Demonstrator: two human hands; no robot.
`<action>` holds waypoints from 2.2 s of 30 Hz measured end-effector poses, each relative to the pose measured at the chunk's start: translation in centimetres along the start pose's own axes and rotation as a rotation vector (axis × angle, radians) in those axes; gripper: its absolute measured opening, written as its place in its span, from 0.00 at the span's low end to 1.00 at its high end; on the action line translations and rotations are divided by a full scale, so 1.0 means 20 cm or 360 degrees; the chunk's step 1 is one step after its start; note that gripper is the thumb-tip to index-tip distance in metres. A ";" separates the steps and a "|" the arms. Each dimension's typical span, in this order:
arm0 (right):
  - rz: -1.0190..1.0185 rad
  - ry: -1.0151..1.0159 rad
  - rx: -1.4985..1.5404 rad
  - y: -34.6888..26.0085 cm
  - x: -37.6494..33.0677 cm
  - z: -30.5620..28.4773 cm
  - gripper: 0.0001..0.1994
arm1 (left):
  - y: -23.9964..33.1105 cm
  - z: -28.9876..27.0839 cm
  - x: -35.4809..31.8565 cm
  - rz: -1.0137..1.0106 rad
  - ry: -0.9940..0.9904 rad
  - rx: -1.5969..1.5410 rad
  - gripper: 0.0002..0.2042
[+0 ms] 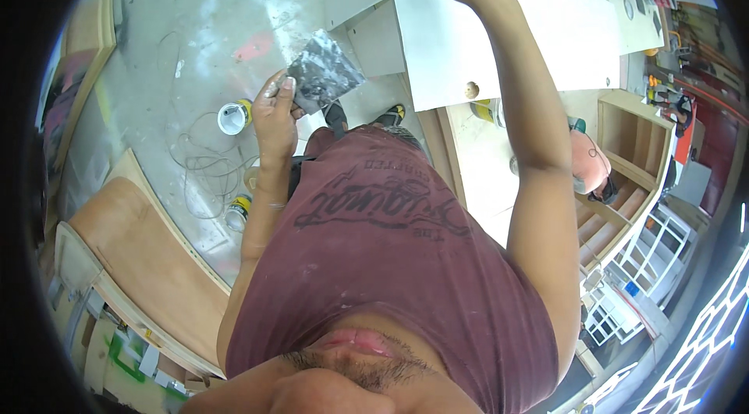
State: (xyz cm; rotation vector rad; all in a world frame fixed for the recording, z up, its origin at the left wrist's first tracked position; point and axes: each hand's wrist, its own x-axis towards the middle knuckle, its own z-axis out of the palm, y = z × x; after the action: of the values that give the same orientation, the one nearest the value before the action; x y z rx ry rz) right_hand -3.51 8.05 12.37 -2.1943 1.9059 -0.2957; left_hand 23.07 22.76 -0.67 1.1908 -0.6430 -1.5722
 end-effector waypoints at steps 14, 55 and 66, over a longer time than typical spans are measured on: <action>-0.0329 0.0077 -0.0405 0.02 0.06 0.25 0.16 | 0.02 -0.17 0.08 -0.0028 0.0184 -0.0362 0.14; -0.0096 0.0188 -0.0361 0.05 0.13 0.31 0.16 | -0.01 -0.18 0.14 -0.0128 0.0079 -0.0386 0.14; -0.0231 0.0261 -0.0396 0.04 0.09 0.32 0.18 | -0.01 -0.17 0.15 -0.0106 0.0084 -0.0378 0.14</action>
State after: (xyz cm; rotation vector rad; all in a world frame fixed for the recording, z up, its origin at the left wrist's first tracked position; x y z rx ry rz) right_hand -2.08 6.44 6.11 -2.5496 1.9627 -0.2838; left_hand 26.11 20.49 -3.19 1.0805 -0.3736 -1.6170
